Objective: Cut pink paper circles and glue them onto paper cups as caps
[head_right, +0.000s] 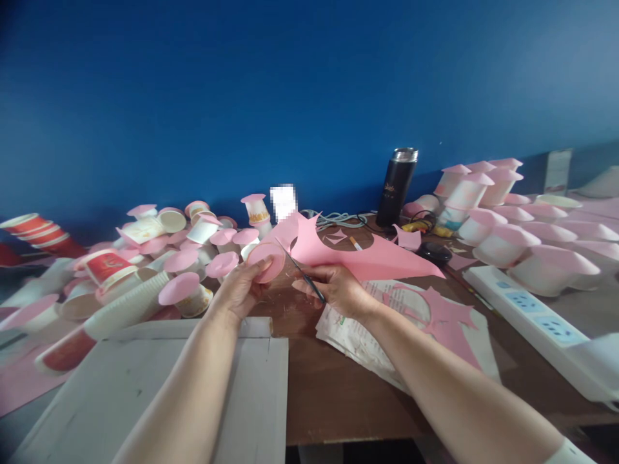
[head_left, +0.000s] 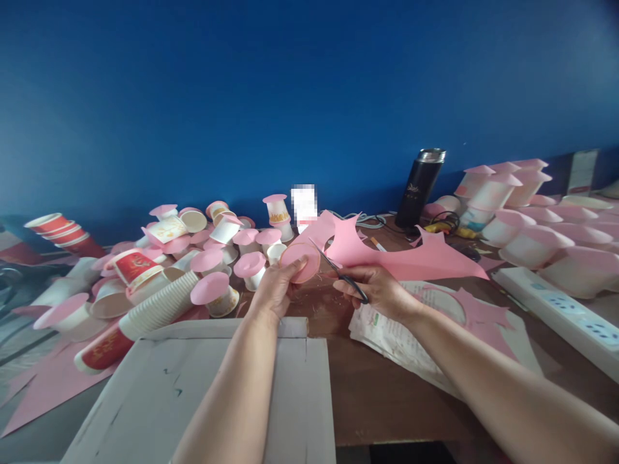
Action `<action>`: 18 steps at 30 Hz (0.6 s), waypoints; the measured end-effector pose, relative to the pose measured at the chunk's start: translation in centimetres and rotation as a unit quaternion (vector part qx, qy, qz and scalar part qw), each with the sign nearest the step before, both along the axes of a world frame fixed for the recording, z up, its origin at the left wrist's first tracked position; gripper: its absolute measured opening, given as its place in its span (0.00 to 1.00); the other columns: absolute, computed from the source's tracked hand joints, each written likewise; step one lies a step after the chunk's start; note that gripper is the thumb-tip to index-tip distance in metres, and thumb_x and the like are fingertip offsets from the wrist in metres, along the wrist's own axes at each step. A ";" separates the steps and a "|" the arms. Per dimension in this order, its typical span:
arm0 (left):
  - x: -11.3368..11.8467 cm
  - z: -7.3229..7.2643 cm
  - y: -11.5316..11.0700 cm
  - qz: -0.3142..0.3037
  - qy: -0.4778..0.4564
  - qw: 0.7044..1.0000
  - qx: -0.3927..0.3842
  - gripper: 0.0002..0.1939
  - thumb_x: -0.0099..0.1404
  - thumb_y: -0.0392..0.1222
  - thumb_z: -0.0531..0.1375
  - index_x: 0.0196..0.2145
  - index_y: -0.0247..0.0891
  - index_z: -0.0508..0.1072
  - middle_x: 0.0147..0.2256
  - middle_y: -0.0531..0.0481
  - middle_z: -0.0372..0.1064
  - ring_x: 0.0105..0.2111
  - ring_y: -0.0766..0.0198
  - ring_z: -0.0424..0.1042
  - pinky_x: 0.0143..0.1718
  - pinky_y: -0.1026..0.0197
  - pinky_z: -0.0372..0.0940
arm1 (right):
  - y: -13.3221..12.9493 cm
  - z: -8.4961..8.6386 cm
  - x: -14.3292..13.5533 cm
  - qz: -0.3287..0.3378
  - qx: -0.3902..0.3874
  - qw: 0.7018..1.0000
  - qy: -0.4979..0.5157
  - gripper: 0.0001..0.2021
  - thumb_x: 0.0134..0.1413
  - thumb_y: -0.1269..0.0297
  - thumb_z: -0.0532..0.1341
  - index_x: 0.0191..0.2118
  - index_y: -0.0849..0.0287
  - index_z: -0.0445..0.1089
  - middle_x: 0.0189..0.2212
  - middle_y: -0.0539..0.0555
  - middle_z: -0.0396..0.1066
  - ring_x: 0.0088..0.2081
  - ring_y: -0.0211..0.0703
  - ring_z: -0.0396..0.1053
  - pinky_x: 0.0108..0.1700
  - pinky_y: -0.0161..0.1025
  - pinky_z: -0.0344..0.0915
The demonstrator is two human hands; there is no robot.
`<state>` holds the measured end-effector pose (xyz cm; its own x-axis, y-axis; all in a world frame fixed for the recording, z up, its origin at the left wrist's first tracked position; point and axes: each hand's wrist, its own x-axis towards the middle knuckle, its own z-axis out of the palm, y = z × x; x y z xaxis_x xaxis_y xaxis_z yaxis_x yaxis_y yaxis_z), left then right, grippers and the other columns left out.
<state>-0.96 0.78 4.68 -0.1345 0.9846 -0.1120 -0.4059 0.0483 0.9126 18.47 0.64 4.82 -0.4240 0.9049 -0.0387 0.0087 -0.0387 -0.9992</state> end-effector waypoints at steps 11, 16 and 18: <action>-0.2 -0.2 0.3 0.013 0.010 1.000 0.000 0.23 0.44 0.45 0.72 0.38 0.35 0.74 0.33 0.51 0.70 0.28 0.71 0.67 0.22 0.70 0.57 | 0.1 -0.1 0.0 0.007 0.014 1.000 -0.002 0.22 0.44 0.54 0.69 0.42 0.66 0.76 0.16 0.46 0.64 0.18 0.31 0.59 0.23 0.35 0.52; -0.2 -0.1 0.3 0.029 -0.003 1.000 -0.002 0.22 0.43 0.44 0.73 0.36 0.36 0.74 0.32 0.53 0.70 0.28 0.71 0.67 0.22 0.70 0.57 | 0.0 0.1 -0.1 0.001 -0.001 1.000 0.001 0.24 0.42 0.53 0.69 0.43 0.67 0.76 0.17 0.47 0.64 0.18 0.31 0.58 0.23 0.35 0.53; -0.1 -0.1 0.3 0.032 -0.004 0.999 -0.001 0.22 0.43 0.44 0.72 0.36 0.36 0.74 0.32 0.54 0.70 0.27 0.71 0.67 0.22 0.70 0.57 | -0.1 0.2 -0.1 0.000 -0.002 1.000 -0.001 0.25 0.42 0.53 0.70 0.43 0.67 0.76 0.17 0.47 0.65 0.18 0.32 0.59 0.23 0.36 0.54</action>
